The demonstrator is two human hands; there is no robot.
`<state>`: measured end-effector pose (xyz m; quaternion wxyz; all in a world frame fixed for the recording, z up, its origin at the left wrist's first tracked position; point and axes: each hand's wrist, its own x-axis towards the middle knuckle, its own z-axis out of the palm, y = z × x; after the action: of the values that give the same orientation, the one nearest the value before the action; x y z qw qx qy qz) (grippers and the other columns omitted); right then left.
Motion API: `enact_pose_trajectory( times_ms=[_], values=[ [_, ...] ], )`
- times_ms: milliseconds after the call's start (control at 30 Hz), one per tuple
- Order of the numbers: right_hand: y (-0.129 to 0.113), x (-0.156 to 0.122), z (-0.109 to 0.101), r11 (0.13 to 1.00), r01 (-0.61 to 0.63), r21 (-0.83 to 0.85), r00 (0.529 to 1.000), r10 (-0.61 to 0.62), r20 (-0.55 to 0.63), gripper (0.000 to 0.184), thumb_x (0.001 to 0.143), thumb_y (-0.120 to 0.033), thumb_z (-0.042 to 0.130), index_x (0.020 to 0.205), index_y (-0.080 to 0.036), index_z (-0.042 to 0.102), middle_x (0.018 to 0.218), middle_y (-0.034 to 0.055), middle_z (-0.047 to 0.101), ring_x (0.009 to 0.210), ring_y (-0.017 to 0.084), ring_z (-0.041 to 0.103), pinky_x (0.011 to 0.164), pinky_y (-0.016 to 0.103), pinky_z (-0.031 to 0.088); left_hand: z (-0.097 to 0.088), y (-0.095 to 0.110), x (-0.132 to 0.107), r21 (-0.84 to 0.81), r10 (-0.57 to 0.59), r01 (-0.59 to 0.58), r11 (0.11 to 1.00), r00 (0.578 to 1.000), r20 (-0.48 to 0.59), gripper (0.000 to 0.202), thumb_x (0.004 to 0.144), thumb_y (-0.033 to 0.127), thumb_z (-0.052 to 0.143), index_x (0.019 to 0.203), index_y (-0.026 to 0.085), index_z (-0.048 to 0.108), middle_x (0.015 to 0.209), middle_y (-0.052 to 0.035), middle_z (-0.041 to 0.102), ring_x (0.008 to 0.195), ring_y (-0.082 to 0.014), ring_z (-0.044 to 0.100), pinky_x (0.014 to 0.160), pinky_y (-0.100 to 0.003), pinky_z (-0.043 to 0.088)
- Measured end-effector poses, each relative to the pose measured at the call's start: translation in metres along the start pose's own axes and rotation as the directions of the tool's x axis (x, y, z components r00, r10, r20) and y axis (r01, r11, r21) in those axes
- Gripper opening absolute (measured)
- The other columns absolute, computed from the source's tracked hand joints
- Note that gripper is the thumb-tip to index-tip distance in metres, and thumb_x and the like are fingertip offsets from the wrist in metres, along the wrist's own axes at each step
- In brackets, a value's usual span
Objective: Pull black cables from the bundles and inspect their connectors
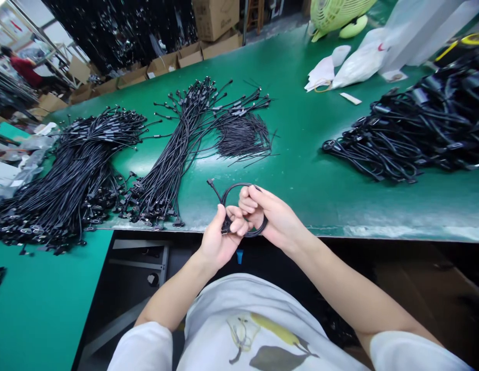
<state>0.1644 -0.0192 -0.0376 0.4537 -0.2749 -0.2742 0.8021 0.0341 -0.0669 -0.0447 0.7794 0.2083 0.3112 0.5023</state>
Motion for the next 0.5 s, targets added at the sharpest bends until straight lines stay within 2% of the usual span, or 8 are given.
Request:
enact_pose_trajectory(
  times_ms=[67, 167, 200, 267, 333, 367, 433, 500],
  values=[
    [-0.001, -0.001, -0.004, 0.998, -0.036, -0.048, 0.998, 0.039, 0.049, 0.047, 0.076, -0.055, 0.074, 0.064, -0.019, 0.047, 0.057, -0.0070, 0.024, 0.051, 0.009, 0.028, 0.045, 0.021, 0.033, -0.004, -0.002, -0.002, 0.082, 0.010, -0.013, 0.997, 0.999, 0.033, 0.041, 0.090, 0.057, 0.052, 0.075, 0.018, 0.054, 0.051, 0.0074, 0.032, 0.051, -0.0096, 0.036, 0.075, -0.031, 0.045],
    [-0.001, -0.006, -0.004, 0.997, -0.019, -0.081, 0.999, 0.022, 0.034, 0.055, 0.074, -0.061, 0.074, 0.056, -0.019, 0.043, 0.056, -0.0059, 0.028, 0.052, 0.009, 0.034, 0.049, 0.023, 0.039, -0.010, -0.001, -0.005, 0.346, 0.036, -0.080, 0.935, 0.991, 0.132, 0.042, 0.085, 0.060, 0.057, 0.081, 0.018, 0.054, 0.054, 0.0059, 0.041, 0.056, -0.0110, 0.041, 0.076, -0.032, 0.044],
    [-0.001, -0.008, -0.002, 0.996, 0.011, -0.087, 1.000, -0.010, 0.008, 0.052, 0.072, -0.061, 0.074, 0.060, -0.019, 0.047, 0.058, -0.0044, 0.035, 0.055, 0.010, 0.040, 0.051, 0.023, 0.042, -0.012, 0.001, -0.005, 0.432, 0.050, -0.112, 0.895, 0.987, 0.152, 0.041, 0.086, 0.058, 0.058, 0.084, 0.017, 0.054, 0.057, 0.0049, 0.045, 0.058, -0.0116, 0.043, 0.076, -0.032, 0.043],
    [0.000, -0.014, 0.007, 0.990, 0.062, -0.128, 0.998, -0.065, -0.021, 0.043, 0.070, -0.058, 0.077, 0.079, -0.020, 0.060, 0.074, -0.0001, 0.053, 0.065, 0.013, 0.051, 0.050, 0.024, 0.044, -0.013, 0.004, -0.004, 0.584, 0.056, -0.142, 0.799, 0.985, 0.162, 0.033, 0.089, 0.050, 0.057, 0.088, 0.017, 0.053, 0.064, 0.0030, 0.049, 0.063, -0.0126, 0.046, 0.074, -0.031, 0.041],
    [0.003, -0.018, 0.015, 0.974, 0.066, -0.216, 0.997, -0.074, -0.028, 0.045, 0.070, -0.051, 0.079, 0.101, -0.022, 0.063, 0.093, 0.0035, 0.061, 0.068, 0.014, 0.056, 0.042, 0.022, 0.039, -0.012, 0.006, -0.002, 0.714, 0.033, -0.131, 0.688, 0.988, 0.149, 0.024, 0.092, 0.040, 0.054, 0.085, 0.018, 0.053, 0.067, 0.0016, 0.050, 0.064, -0.0132, 0.046, 0.069, -0.029, 0.039],
    [0.006, -0.018, 0.018, 0.964, 0.055, -0.261, 0.997, -0.067, -0.040, 0.045, 0.070, -0.047, 0.079, 0.104, -0.022, 0.062, 0.095, 0.0042, 0.062, 0.066, 0.014, 0.057, 0.038, 0.020, 0.035, -0.012, 0.006, 0.000, 0.764, 0.014, -0.120, 0.634, 0.990, 0.143, 0.021, 0.092, 0.036, 0.053, 0.082, 0.017, 0.054, 0.068, 0.0006, 0.052, 0.064, -0.0137, 0.047, 0.067, -0.029, 0.039],
    [0.011, -0.014, 0.019, 0.957, 0.045, -0.287, 0.994, -0.071, -0.081, 0.036, 0.072, -0.043, 0.078, 0.094, -0.021, 0.058, 0.085, 0.0020, 0.062, 0.060, 0.012, 0.055, 0.038, 0.019, 0.033, -0.011, 0.006, 0.003, 0.810, -0.015, -0.105, 0.577, 0.990, 0.138, 0.014, 0.089, 0.028, 0.056, 0.082, 0.017, 0.058, 0.075, -0.0019, 0.057, 0.072, -0.0157, 0.051, 0.071, -0.029, 0.041],
    [0.014, -0.008, 0.015, 0.971, 0.079, -0.225, 0.989, -0.106, -0.107, 0.034, 0.074, -0.041, 0.076, 0.085, -0.022, 0.050, 0.074, -0.0032, 0.056, 0.057, 0.010, 0.052, 0.044, 0.019, 0.038, -0.012, 0.004, 0.005, 0.787, -0.031, -0.086, 0.610, 0.991, 0.133, 0.010, 0.084, 0.025, 0.062, 0.089, 0.017, 0.062, 0.086, -0.0038, 0.062, 0.086, -0.0192, 0.056, 0.082, -0.031, 0.043]
  ],
)
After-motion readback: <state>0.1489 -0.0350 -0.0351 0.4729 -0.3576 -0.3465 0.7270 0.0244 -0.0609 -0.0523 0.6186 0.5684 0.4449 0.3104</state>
